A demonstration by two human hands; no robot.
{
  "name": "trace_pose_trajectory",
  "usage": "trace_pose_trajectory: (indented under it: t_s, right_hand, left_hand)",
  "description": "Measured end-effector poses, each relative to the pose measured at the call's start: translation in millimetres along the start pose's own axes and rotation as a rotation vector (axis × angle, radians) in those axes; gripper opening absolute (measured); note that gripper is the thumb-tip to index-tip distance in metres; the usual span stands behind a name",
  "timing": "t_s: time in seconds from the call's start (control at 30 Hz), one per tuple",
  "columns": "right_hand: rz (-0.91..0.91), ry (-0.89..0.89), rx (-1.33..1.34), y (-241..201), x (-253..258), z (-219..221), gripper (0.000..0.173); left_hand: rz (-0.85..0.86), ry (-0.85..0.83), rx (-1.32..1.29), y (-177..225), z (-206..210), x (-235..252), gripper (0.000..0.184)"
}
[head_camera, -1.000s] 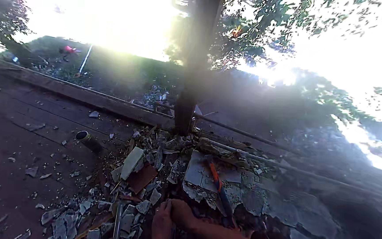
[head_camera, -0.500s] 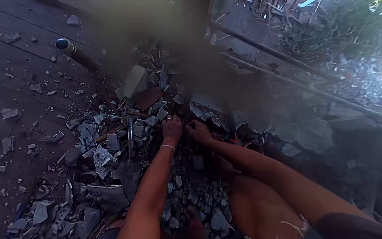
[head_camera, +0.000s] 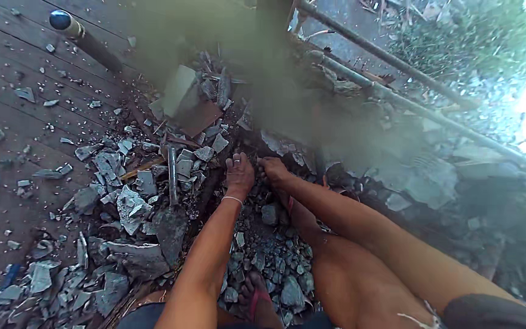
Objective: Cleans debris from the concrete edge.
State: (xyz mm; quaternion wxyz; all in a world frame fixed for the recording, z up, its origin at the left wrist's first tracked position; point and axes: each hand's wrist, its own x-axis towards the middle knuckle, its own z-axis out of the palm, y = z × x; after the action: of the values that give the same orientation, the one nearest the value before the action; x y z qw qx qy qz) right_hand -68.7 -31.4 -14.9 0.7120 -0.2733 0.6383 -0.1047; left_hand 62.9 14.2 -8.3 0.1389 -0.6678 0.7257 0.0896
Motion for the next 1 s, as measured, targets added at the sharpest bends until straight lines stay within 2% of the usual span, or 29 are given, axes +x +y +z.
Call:
trace_pose_trajectory:
  t_s: [0.13,0.3,0.43,0.6,0.7,0.77,0.8,0.87,0.93,1.0]
  right_hand:
    - [0.054,0.035,0.116,-10.5,-2.7,-6.2,0.026]
    - [0.138,0.067,0.211,-40.2,-17.4,-4.4,0.021]
    - [0.158,0.1,0.186,-46.3,-13.9,-1.1,0.021]
    - [0.13,0.158,0.071,-63.3,-14.8,10.2,0.024]
    - [0.134,0.18,0.094,-80.9,-19.8,23.8,0.024]
    - [0.145,0.118,0.022,-89.7,-20.5,26.2,0.025]
    - [0.117,0.076,-0.106,-89.1,-19.0,20.6,0.03]
    - [-0.064,0.021,-0.544,-81.0,-17.3,-4.4,0.038]
    - [-0.388,0.126,-0.881,-63.4,-25.2,-27.9,0.035]
    - [-0.692,0.277,-1.076,-40.7,-25.9,-40.2,0.032]
  left_hand:
    - [-0.106,-0.143,-0.086,20.0,-0.6,3.6,0.032]
    - [-0.211,-0.15,-0.135,32.0,-5.4,5.3,0.032]
    - [-0.304,-0.043,-0.25,34.9,-10.6,3.5,0.026]
    - [-0.289,-0.153,-0.292,37.6,-17.1,10.5,0.023]
    - [-0.324,-0.083,-0.378,42.6,-6.4,4.3,0.028]
    - [-0.38,-0.107,-0.423,40.2,-3.2,9.0,0.03]
    - [-0.397,-0.133,-0.438,36.4,-4.8,12.2,0.027]
    - [-0.386,-0.202,-0.444,27.9,-15.7,17.4,0.02]
    - [-0.354,-0.218,-0.437,21.9,-18.9,19.8,0.019]
    - [-0.336,-0.193,-0.453,23.7,-16.2,17.2,0.022]
